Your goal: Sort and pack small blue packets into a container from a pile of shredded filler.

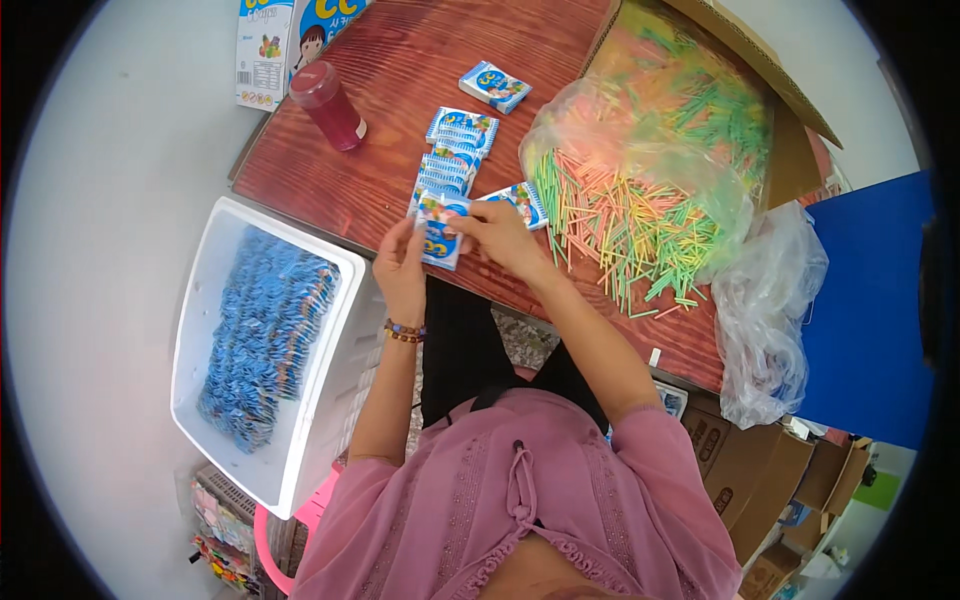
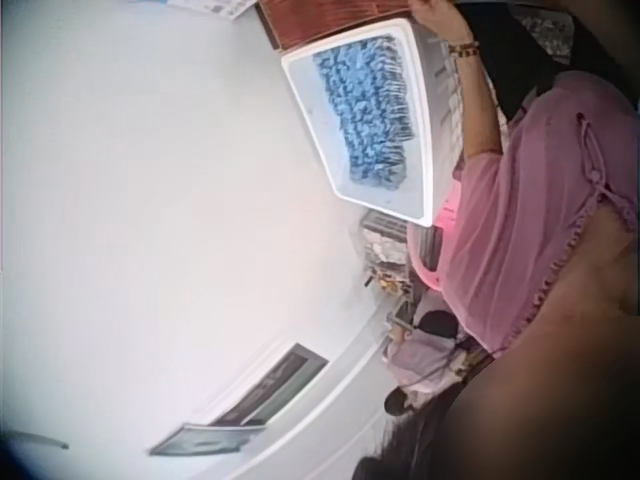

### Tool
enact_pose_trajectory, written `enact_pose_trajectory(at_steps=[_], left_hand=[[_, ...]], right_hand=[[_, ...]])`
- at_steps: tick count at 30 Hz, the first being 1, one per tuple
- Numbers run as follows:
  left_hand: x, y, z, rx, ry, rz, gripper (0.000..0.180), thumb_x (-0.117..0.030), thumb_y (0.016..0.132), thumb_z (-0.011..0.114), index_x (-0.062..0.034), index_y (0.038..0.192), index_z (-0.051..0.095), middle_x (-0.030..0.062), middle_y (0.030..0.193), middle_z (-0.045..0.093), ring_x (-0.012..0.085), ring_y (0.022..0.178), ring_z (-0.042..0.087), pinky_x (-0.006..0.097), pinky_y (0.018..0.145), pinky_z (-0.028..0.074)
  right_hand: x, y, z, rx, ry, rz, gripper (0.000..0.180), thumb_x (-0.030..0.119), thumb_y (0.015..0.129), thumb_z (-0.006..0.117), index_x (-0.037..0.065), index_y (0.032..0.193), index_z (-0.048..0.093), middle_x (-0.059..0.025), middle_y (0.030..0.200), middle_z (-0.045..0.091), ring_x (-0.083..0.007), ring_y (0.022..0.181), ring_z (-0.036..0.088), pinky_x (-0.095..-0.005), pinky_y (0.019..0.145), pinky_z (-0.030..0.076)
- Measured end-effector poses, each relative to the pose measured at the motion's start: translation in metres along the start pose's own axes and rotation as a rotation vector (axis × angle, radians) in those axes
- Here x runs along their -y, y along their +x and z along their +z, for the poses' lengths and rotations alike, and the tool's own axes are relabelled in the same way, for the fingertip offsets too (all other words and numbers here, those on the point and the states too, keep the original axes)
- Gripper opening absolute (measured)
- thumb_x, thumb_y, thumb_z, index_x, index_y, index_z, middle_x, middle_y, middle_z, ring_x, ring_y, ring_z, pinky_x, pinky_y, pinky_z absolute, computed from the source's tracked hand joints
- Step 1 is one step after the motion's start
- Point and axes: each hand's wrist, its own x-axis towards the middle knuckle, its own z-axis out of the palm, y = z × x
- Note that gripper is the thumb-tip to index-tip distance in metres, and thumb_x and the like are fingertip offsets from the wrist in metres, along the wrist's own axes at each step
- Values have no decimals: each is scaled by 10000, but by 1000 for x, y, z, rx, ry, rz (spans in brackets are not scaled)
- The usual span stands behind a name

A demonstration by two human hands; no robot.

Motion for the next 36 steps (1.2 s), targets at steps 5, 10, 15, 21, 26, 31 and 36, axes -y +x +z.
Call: enact_pose_trajectory(at_steps=[5,10,15,21,26,31,36], left_hand=[[5,0,-5,-15,920,403,503,-161,859,666,-18,1308,490,141,1230,554,237,1121,536,368,955,388],[15,-3,-7,-23,1184,545,599,-248,822,683,-43,1338,459,140,1315,480,311,1184,436,447,1031,263],[15,-1,4,-63,1210,516,589,-245,824,680,-53,1336,461,136,1305,478,320,1172,433,471,1017,261],[15,1,14,-105,1306,479,598,-228,796,702,-93,1333,474,106,1283,495,306,1161,441,471,990,272],[12,10,24,-122,1412,512,619,-215,765,728,-104,1322,482,79,1259,521,287,1131,469,461,964,294],[10,26,35,-119,1507,475,588,-268,769,732,-108,1288,506,51,1227,548,267,1103,503,453,914,345],[13,29,43,-121,1490,489,623,-290,780,727,-105,1320,476,86,1259,514,274,1134,490,459,922,343]], right_hand=[[-13,22,19,-119,-131,61,310,276,895,624,-32,885,660,-117,709,669,-154,532,622,-266,431,458],[-14,14,-7,-248,-420,-280,240,223,821,663,7,926,665,-112,761,671,-201,659,653,-321,576,504],[-7,3,-76,-325,-1080,-366,336,275,755,711,51,1003,668,-110,981,605,-287,964,569,-387,830,447],[-16,11,-91,-226,-1026,-256,456,350,687,748,66,1029,649,-108,1074,553,-292,1051,512,-414,889,380],[-30,12,-94,-288,-961,-304,428,345,695,742,94,1027,642,-96,1035,568,-282,1043,516,-413,890,367],[-31,10,-89,-342,-918,-359,354,310,725,722,123,1014,639,-70,983,589,-266,1026,526,-410,869,359],[-45,10,-91,-493,-870,-573,203,260,755,691,119,893,641,-43,949,613,-266,992,535,-412,865,346]])
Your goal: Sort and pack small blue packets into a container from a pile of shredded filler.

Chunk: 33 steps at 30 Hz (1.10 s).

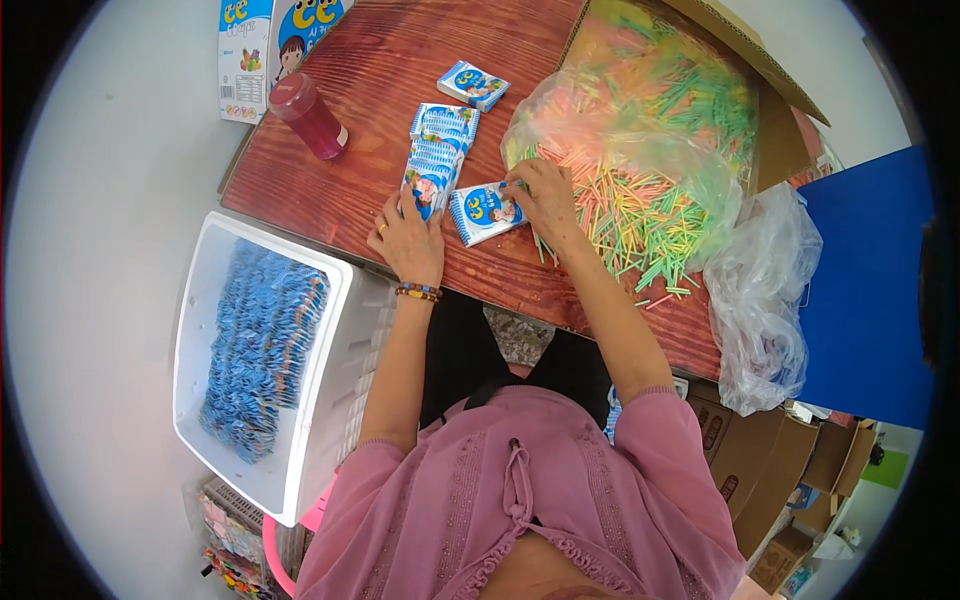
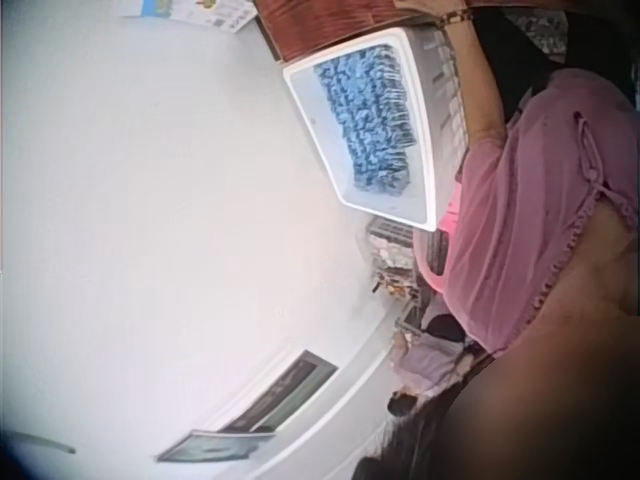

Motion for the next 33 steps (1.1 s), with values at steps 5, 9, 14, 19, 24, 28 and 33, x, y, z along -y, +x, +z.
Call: enact_pose_trajectory(at_steps=[5,9,14,19,24,28,33], left_hand=[[4,-7,-3,-64,-178,27,644,-309,798,716,-92,1341,446,113,1282,482,295,1182,463,477,954,325],[-3,-13,-20,-120,-430,60,581,-236,815,708,-55,1314,470,156,1259,486,333,1156,464,474,982,317],[-43,-21,-31,421,-1449,-260,238,-71,859,673,10,1074,616,58,949,656,107,832,605,261,725,485],[-58,-29,-27,478,-1652,-431,137,-56,872,662,11,991,677,11,915,680,34,784,587,206,685,478],[-61,-44,-26,490,-1638,-450,138,-55,870,666,16,987,677,9,919,678,37,781,588,203,701,474],[-61,-54,-20,523,-1685,-496,167,-34,885,634,30,1039,651,44,969,679,75,858,621,228,776,487],[-62,-55,-24,575,-1678,-486,177,-22,878,637,42,1043,643,64,992,676,91,847,633,234,748,505]], right_hand=[[-1,2,-17,112,487,220,91,130,822,655,57,861,617,-41,834,643,-170,808,597,-327,733,441],[11,1,-47,263,948,454,28,26,878,618,10,864,600,-27,797,647,-74,743,594,-225,678,475],[29,-19,-56,232,980,437,51,44,876,639,14,897,604,-32,800,653,-81,754,606,-228,681,480],[36,-46,-56,121,1102,569,128,61,839,683,1,950,660,-22,801,666,-60,723,595,-214,643,471],[41,-61,-57,73,1070,628,115,84,833,695,0,911,687,-6,789,663,-39,697,564,-203,621,450],[34,-74,-48,19,1038,644,115,91,833,695,-3,897,687,1,774,655,-37,691,555,-199,617,444],[33,-82,-51,65,1072,642,108,91,845,681,2,906,687,8,772,655,-31,694,555,-198,623,447]])
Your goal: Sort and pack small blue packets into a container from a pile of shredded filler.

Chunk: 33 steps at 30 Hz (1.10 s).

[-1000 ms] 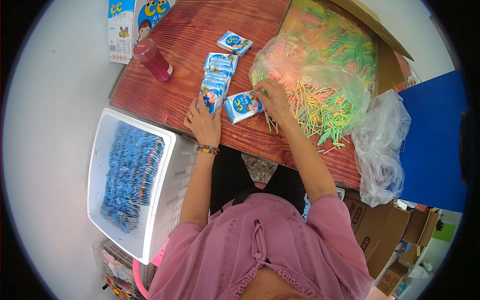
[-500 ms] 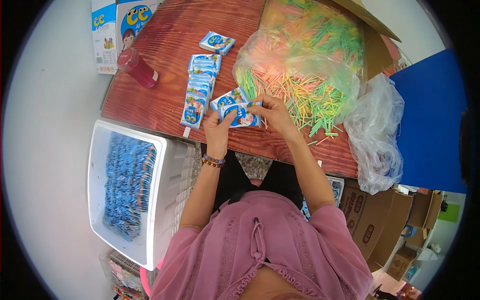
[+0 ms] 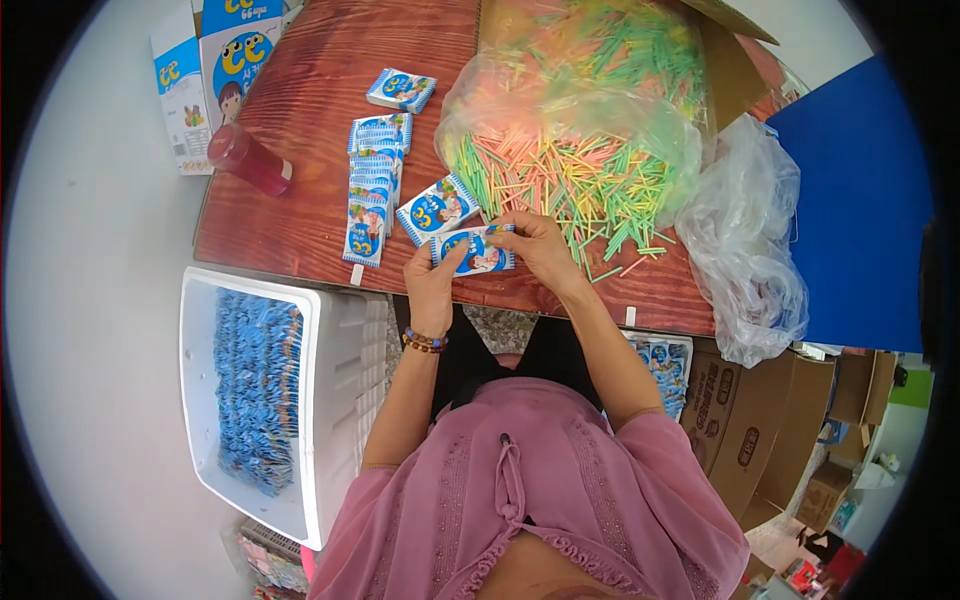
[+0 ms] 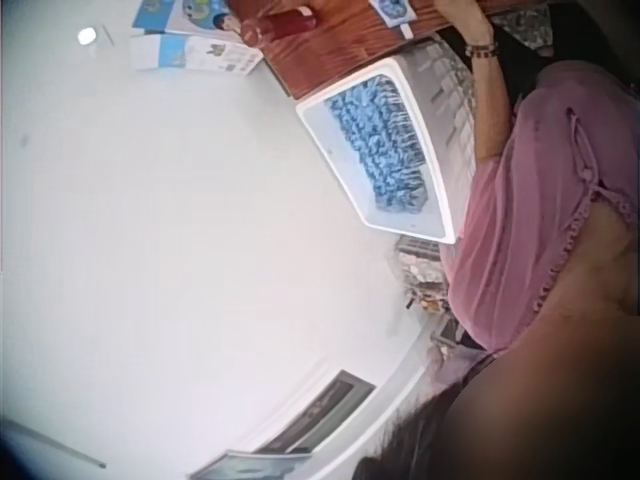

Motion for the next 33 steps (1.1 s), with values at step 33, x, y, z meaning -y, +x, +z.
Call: enact_pose_trajectory(at_steps=[33], left_hand=[[6,-9,16,26,-96,-179,159,-76,898,634,54,985,664,89,929,694,104,782,659,239,692,532]], right_hand=[[-9,-27,-26,4,-183,3,140,144,861,685,18,907,727,14,766,675,-24,702,550,-211,621,449]])
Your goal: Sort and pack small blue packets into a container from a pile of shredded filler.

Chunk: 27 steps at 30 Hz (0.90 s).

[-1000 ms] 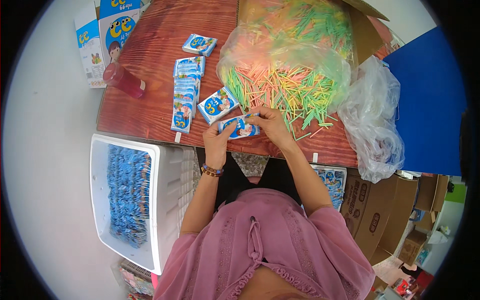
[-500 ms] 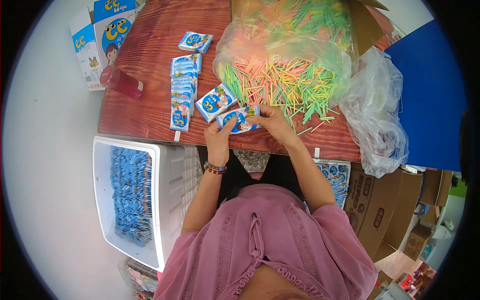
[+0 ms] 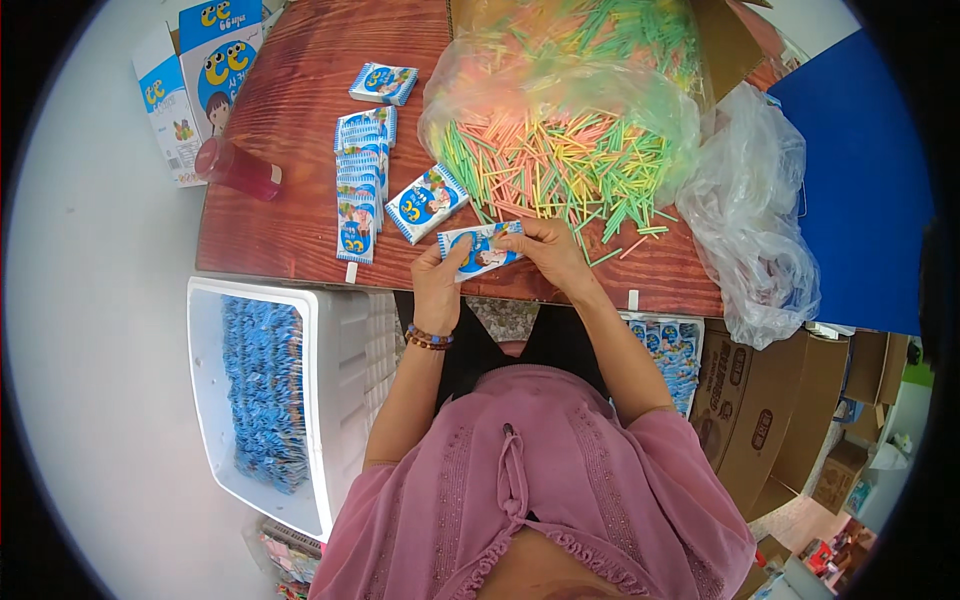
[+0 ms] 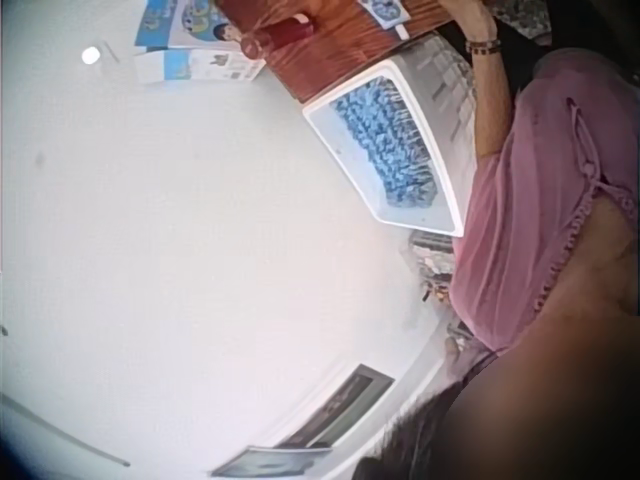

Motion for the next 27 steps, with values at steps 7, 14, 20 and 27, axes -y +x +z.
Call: enact_pose_trajectory(at_steps=[7,14,20,27], left_hand=[[10,-2,3,-69,14,70,141,-66,876,662,38,970,669,59,889,691,83,740,637,222,666,516],[17,-1,1,-75,87,56,111,-72,894,640,22,950,658,71,920,685,114,810,653,272,740,532],[15,-3,1,-123,-58,62,134,-128,905,645,-2,934,681,38,864,689,77,714,631,229,628,511],[3,0,-6,6,-233,-168,198,-211,943,594,-26,994,642,67,922,679,134,769,641,271,663,519]], right_hand=[[20,-1,0,-118,384,54,156,153,845,700,2,815,669,42,706,578,-22,665,461,-211,586,390],[-3,-1,-5,-56,5,21,150,126,892,647,-17,924,678,18,782,636,-14,730,534,-194,644,438],[20,-5,4,-138,54,7,134,124,881,651,-9,870,666,23,732,589,-36,713,506,-213,632,425],[48,-13,-11,4,24,-305,201,132,891,618,59,1077,633,-93,1208,568,-175,1176,485,-330,961,404]])
